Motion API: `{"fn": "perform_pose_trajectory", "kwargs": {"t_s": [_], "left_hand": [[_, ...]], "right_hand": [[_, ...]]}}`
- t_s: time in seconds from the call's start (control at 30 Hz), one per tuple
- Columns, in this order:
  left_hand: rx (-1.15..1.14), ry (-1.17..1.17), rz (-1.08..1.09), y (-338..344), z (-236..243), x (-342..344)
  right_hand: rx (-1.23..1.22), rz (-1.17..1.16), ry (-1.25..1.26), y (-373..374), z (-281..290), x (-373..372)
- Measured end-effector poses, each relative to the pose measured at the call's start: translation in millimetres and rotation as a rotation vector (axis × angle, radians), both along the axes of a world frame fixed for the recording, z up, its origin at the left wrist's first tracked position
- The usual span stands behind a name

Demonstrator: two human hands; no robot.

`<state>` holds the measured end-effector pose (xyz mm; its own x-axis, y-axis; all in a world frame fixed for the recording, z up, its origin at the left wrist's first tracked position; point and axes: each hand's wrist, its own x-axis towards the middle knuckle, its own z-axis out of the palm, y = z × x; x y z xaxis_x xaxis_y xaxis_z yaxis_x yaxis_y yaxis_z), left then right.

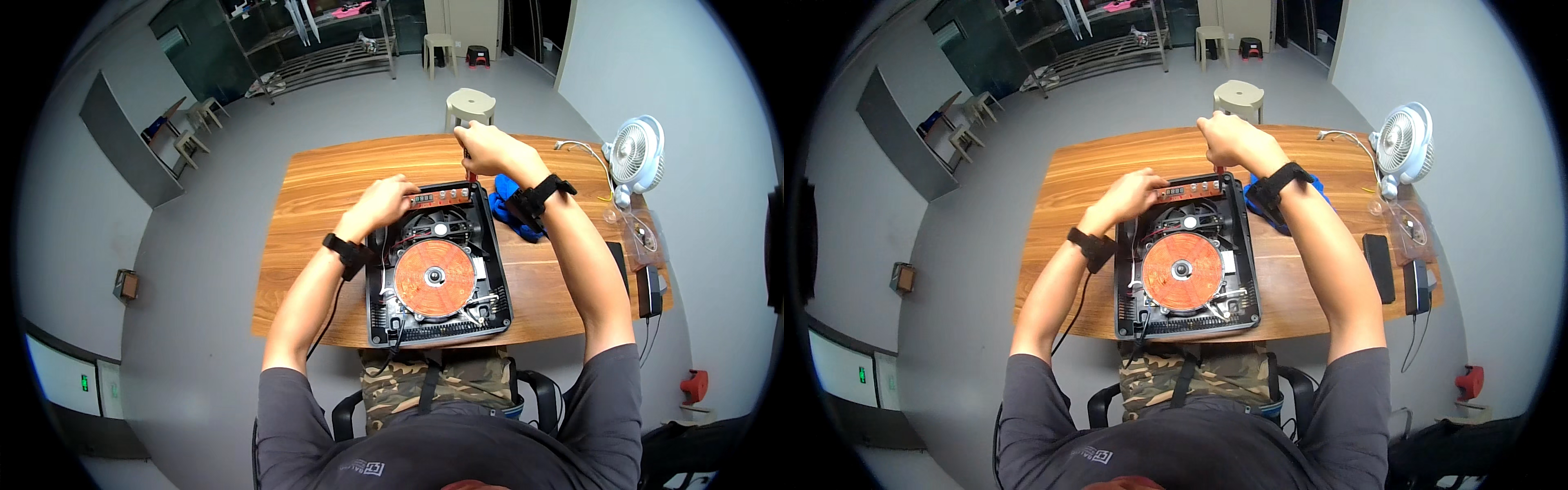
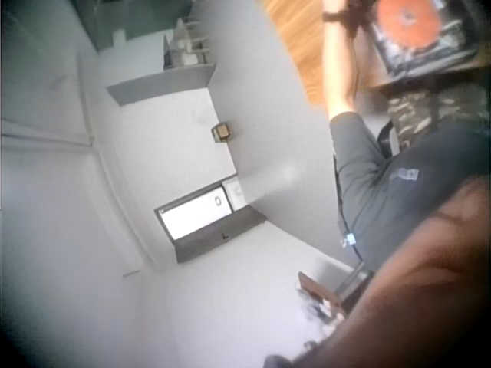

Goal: The person uses a screwdriver to remove screws from a disassembled electronic device on a wooden table, then flips the device over and continues unscrewing the bottom casing.

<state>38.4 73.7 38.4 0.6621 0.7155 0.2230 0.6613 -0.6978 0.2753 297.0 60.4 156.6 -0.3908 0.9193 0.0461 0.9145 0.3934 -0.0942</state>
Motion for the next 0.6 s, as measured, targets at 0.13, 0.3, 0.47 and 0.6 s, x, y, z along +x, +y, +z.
{"fn": "perform_pose_trajectory", "kwargs": {"t_s": [0.13,0.3,0.47,0.6], "left_hand": [[0.088,-0.078,0.225,36,-8,-66],[-0.005,0.033,0.53,70,-44,-140],[-0.117,0.106,0.563,69,-65,-132],[-0.102,0.094,0.573,74,-75,-127]], "right_hand": [[0.018,0.007,0.014,2,-4,5],[0.025,0.012,0.029,2,-3,8],[0.008,-0.006,0.044,1,-2,11],[0.055,0.01,0.043,8,-11,15]]}}
